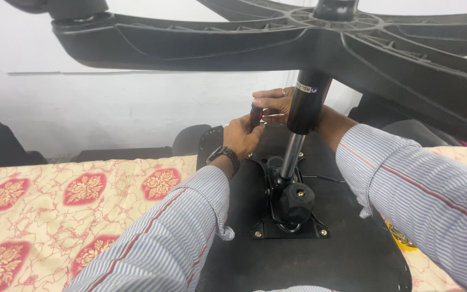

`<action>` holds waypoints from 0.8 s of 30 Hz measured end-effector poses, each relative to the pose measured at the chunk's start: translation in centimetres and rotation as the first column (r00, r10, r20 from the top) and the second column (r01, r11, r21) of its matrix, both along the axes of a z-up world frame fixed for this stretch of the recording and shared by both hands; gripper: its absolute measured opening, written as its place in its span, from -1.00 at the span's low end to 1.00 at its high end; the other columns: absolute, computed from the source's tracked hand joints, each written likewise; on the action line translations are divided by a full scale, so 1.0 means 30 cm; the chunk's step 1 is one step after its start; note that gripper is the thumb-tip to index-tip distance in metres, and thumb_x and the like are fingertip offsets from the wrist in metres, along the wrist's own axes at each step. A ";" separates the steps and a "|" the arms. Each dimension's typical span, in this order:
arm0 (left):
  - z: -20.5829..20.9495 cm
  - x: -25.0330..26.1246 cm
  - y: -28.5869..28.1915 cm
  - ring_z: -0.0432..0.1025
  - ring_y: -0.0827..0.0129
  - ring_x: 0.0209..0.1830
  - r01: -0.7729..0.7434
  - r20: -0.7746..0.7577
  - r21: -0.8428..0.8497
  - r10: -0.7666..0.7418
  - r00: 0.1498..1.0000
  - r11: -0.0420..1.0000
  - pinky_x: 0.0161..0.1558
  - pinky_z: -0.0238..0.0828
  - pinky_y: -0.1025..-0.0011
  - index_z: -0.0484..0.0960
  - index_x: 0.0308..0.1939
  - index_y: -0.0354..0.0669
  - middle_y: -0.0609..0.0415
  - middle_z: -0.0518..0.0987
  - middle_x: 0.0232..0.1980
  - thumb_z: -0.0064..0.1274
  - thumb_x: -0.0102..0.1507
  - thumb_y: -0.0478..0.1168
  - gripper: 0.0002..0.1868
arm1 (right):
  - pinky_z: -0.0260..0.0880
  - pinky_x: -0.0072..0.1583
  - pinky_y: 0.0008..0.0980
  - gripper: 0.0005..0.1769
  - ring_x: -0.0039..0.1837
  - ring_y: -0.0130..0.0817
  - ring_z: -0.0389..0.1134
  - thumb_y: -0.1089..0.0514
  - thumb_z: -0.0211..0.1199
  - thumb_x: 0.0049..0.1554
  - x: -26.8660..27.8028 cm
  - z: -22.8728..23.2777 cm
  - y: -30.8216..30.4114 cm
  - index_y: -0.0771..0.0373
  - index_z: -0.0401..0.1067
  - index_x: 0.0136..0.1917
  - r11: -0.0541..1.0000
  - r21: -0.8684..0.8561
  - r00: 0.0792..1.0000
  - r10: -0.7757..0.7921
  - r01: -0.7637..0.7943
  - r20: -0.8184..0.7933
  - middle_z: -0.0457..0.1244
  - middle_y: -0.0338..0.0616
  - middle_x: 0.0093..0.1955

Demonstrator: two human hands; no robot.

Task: The person uses a screwdriver to tighten screws on the underside of an office chair, securing the gas lift cylinder to the seat base. The person repeatedly adjusts the chair and repositions the tool to access different screw locations.

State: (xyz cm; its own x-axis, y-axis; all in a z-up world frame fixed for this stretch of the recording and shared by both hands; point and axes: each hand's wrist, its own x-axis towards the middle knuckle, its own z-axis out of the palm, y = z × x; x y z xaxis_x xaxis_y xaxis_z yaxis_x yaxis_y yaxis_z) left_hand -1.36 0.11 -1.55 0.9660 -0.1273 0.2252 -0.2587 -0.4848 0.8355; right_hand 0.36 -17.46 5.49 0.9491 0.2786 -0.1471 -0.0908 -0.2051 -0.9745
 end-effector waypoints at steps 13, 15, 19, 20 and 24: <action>0.031 -0.008 -0.042 0.64 0.14 -0.19 -0.088 -0.010 0.001 0.088 0.996 0.996 -0.02 0.52 0.21 0.73 -0.01 -0.15 -0.14 0.72 -0.24 0.21 0.19 -0.03 -0.62 | 0.48 0.14 -0.39 -0.43 0.21 -0.32 0.39 -0.05 0.30 0.10 -0.005 0.023 0.002 0.17 0.45 0.35 1.000 0.024 1.000 -0.008 0.008 -0.009 0.35 -0.11 0.18; 0.026 0.001 -0.036 0.65 0.15 -0.18 -0.079 -0.019 -0.019 0.079 0.997 0.997 -0.01 0.54 0.23 0.73 0.00 -0.16 -0.14 0.73 -0.23 0.22 0.18 -0.04 -0.61 | 0.46 0.13 -0.39 -0.46 0.17 -0.33 0.39 -0.04 0.31 0.10 0.001 0.025 0.005 0.16 0.48 0.32 1.000 -0.013 1.000 -0.024 0.025 0.019 0.38 -0.13 0.15; 0.014 0.040 -0.033 0.65 0.20 -0.12 -0.111 -0.074 0.055 0.115 0.991 0.992 0.05 0.54 0.29 0.73 -0.05 -0.20 -0.11 0.73 -0.17 0.35 0.10 0.00 -0.54 | 0.51 0.16 -0.39 -0.49 0.15 -0.35 0.45 -0.05 0.34 0.09 0.007 0.034 0.017 0.18 0.51 0.27 0.995 -0.089 0.993 -0.044 0.054 0.108 0.41 -0.12 0.14; 0.008 0.050 -0.036 0.65 0.21 -0.10 -0.125 -0.086 0.061 0.130 0.988 0.990 0.06 0.54 0.30 0.73 -0.04 -0.22 -0.09 0.73 -0.15 0.38 0.07 0.00 -0.51 | 0.52 0.17 -0.39 -0.49 0.16 -0.34 0.46 -0.07 0.34 0.09 0.005 0.039 0.019 0.17 0.51 0.26 0.989 -0.130 0.989 -0.057 0.075 0.137 0.42 -0.09 0.14; -0.045 0.086 0.007 0.63 0.22 -0.03 0.005 -0.116 0.089 0.006 0.993 0.996 0.10 0.55 0.33 0.64 0.11 -0.12 -0.02 0.71 -0.03 0.33 0.03 -0.19 -0.45 | 0.49 0.18 -0.37 -0.46 0.21 -0.34 0.48 -0.11 0.38 0.06 -0.005 0.057 0.024 0.22 0.53 0.22 0.972 -0.212 0.973 -0.048 0.097 0.225 0.41 -0.05 0.19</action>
